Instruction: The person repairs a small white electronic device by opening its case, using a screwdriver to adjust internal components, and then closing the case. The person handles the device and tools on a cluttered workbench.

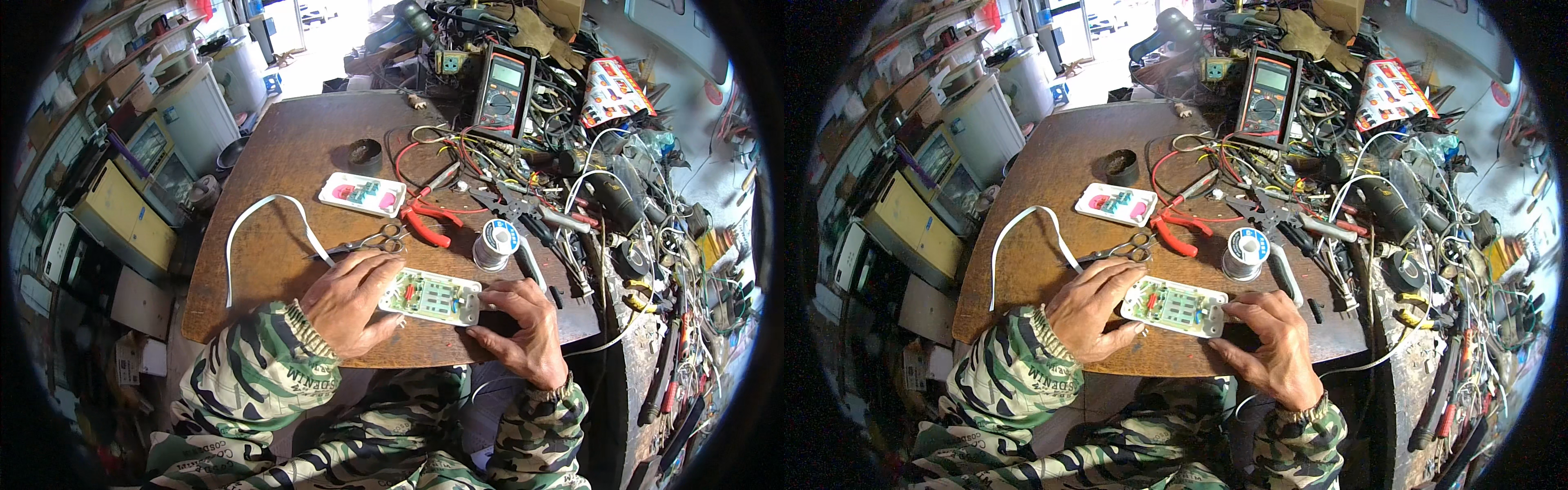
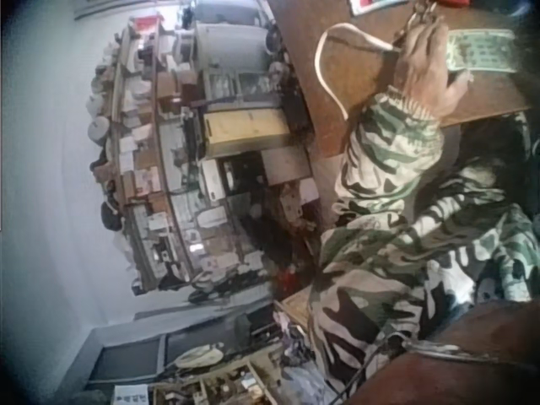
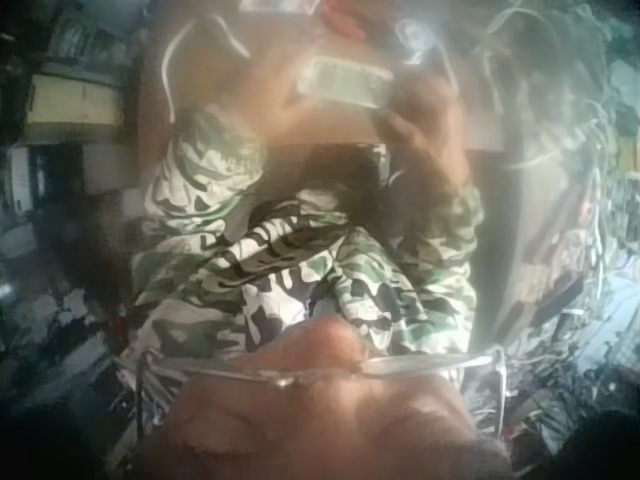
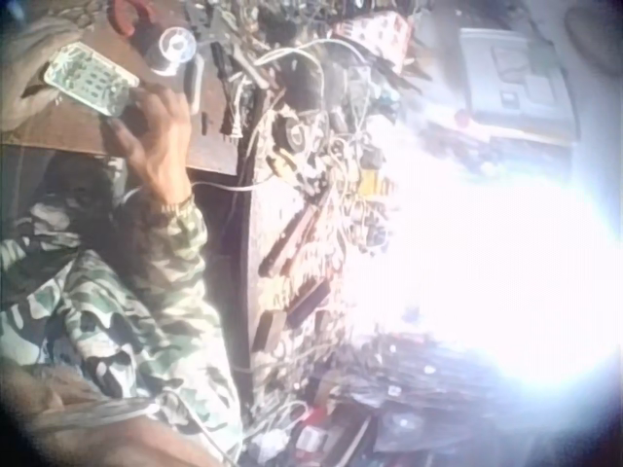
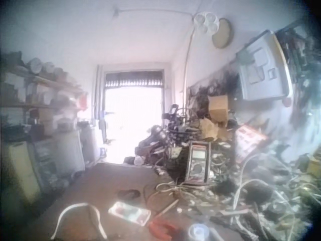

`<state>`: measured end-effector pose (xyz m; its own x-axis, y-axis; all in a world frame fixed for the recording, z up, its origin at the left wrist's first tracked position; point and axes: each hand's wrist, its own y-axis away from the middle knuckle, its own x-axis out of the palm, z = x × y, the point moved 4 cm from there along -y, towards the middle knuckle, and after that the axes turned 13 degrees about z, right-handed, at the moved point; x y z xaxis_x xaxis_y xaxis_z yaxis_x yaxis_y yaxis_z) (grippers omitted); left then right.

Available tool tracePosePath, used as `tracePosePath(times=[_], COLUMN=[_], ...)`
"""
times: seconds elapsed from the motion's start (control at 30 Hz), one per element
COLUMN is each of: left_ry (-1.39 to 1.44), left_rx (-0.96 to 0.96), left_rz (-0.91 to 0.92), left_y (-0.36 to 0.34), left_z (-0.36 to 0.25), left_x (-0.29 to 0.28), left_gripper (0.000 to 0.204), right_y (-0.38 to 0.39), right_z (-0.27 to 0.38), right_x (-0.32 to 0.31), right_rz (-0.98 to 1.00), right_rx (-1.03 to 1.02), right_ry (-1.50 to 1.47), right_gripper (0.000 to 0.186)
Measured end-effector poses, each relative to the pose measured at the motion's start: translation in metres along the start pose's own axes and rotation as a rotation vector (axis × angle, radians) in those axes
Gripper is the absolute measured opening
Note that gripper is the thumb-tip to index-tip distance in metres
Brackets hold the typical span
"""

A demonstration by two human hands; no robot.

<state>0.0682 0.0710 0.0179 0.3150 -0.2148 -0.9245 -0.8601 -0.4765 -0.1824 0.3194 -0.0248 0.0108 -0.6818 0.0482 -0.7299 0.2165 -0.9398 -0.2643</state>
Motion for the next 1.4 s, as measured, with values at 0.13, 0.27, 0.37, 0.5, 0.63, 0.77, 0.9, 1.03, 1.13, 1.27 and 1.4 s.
tracePosePath(times=[0.13, 0.27, 0.37, 0.5, 0.63, 0.77, 0.9, 1.03, 1.13, 1.27, 1.4], left_ry=[-0.012, -0.007, 0.004, 0.001, -0.008, -0.005, -0.002, -0.006, 0.0, -0.001, -0.001], left_rx=[0.006, 0.012, 0.017, 0.017, 0.005, 0.005, -0.003, -0.012, -0.008, -0.013, -0.005], left_rz=[-0.015, -0.031, -0.034, -0.034, -0.024, -0.018, -0.01, -0.004, -0.003, -0.011, -0.006], left_y=[0.001, 0.0006, 0.0, -0.0004, 0.0002, 0.0007, 0.0005, 0.0003, -0.0004, 0.0021, 0.0], left_z=[0.001, -0.0004, -0.0002, -0.0004, -0.0012, -0.0016, -0.0008, -0.002, -0.0018, -0.0008, -0.0004], left_x=[0.0017, 0.0017, 0.002, 0.0019, 0.0017, 0.0013, 0.0022, 0.0018, 0.0017, 0.0024, 0.003], left_gripper=[0.073, 0.071, 0.071, 0.071, 0.072, 0.073, 0.074, 0.074, 0.074, 0.073, 0.074], right_y=[-0.0009, -0.0007, -0.0006, -0.0006, -0.001, -0.0013, -0.0006, -0.0005, -0.0003, -0.0016, -0.0007], right_z=[-0.0017, -0.0026, -0.0036, -0.0039, -0.0053, -0.0034, -0.0042, -0.0038, -0.0051, -0.0025, -0.0038], right_x=[0.0016, 0.0021, 0.0018, 0.0013, 0.0018, 0.0004, 0.0012, 0.0009, 0.0015, 0.0015, 0.001], right_rz=[0.004, 0.003, 0.002, 0.001, 0.004, 0.005, -0.008, -0.006, -0.012, -0.005, -0.008], right_rx=[0.008, 0.027, 0.026, 0.021, 0.004, 0.006, 0.003, 0.009, 0.009, 0.008, 0.016], right_ry=[-0.01, -0.028, -0.032, -0.029, -0.039, -0.037, -0.038, -0.041, -0.035, -0.034, -0.04], right_gripper=[0.045, 0.044, 0.044, 0.044, 0.044, 0.043, 0.043, 0.044, 0.044, 0.044, 0.043])
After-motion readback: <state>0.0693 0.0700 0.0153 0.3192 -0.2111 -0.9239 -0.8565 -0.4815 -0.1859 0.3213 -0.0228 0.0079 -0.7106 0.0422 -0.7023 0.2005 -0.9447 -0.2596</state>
